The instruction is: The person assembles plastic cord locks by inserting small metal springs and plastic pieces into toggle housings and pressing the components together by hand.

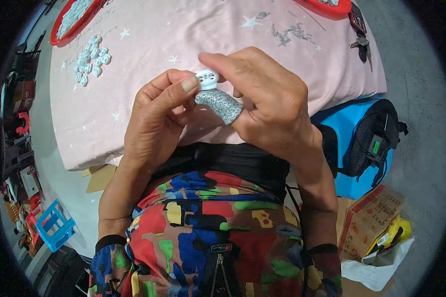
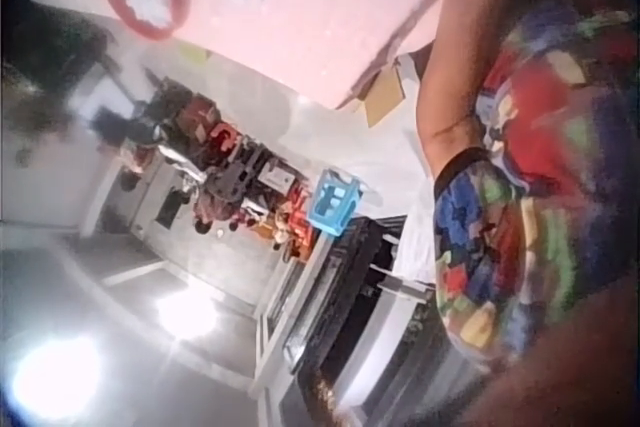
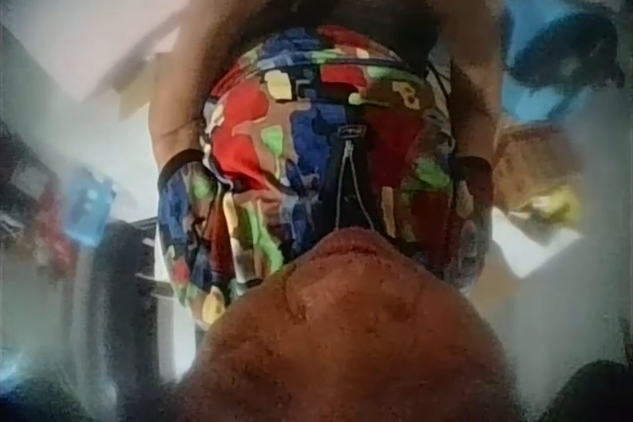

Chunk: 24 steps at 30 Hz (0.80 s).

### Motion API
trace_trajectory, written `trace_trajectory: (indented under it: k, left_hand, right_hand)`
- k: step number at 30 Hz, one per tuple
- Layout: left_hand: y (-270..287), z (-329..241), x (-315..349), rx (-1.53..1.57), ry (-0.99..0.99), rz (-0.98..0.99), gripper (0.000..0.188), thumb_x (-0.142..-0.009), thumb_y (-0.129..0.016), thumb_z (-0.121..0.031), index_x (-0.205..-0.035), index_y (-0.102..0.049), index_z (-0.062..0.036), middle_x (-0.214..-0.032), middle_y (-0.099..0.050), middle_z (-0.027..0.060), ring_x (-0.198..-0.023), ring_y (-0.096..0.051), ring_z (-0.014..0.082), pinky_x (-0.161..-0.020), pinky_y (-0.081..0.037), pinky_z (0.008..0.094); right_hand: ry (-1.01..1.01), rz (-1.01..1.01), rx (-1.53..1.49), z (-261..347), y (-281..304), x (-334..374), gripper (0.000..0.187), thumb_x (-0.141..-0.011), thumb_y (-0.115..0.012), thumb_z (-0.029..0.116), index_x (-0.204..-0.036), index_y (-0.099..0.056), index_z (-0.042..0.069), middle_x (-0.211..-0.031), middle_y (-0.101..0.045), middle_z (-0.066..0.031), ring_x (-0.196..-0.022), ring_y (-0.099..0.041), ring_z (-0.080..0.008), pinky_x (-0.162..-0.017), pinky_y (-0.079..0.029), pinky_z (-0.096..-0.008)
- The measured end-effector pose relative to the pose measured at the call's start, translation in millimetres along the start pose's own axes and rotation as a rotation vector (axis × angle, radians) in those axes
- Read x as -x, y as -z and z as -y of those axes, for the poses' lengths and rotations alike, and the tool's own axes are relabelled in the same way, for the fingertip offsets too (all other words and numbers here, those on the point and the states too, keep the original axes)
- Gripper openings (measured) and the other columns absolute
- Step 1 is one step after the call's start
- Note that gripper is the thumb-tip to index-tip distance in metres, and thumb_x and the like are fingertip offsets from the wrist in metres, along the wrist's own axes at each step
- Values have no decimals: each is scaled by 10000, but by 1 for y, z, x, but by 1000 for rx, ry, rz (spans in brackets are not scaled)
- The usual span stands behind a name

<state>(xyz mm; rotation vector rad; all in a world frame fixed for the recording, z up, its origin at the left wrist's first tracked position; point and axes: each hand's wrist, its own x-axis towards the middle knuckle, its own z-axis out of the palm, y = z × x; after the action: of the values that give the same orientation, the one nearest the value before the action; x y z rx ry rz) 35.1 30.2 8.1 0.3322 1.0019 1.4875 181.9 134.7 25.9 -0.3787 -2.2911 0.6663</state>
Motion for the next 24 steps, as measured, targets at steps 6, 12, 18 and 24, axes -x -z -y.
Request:
trace_trajectory:
  k: [6,12,18,24]
  left_hand:
    - [-4,2,0,-47,-56,-28,124,-878,-691,-146,-922,-666,-32,-705,-573,-27,-569,-445,33,-521,-360,177]
    - [-7,4,2,14,-35,-17,115,-884,-682,-115,-928,-655,-12,-725,-591,-9,-570,-448,42,-518,-365,188]
    - [-6,4,2,-1,-56,2,130,-890,-679,-128,-933,-652,-8,-736,-594,-4,-573,-447,42,-513,-353,185]
    - [2,3,-4,-93,18,79,147,-893,-684,-151,-956,-662,-21,-747,-608,-20,-593,-471,25,-521,-359,171]
  right_hand:
    - [-6,6,-34,-7,4,6,382,-705,-750,-59,-1077,-683,-5,-838,-641,-63,-689,-578,-88,-552,-440,-201]
    - [-30,-31,-20,-5,1,9,324,-699,-748,-57,-1012,-684,-11,-826,-650,-78,-693,-612,-122,-573,-472,-212]
    - [-12,-113,56,0,-3,11,284,-701,-748,-47,-974,-684,0,-821,-658,-85,-671,-616,-132,-545,-471,-222]
    - [-91,-67,-62,-1,3,13,280,-707,-773,5,-974,-690,17,-816,-661,-59,-662,-597,-95,-506,-419,-193]
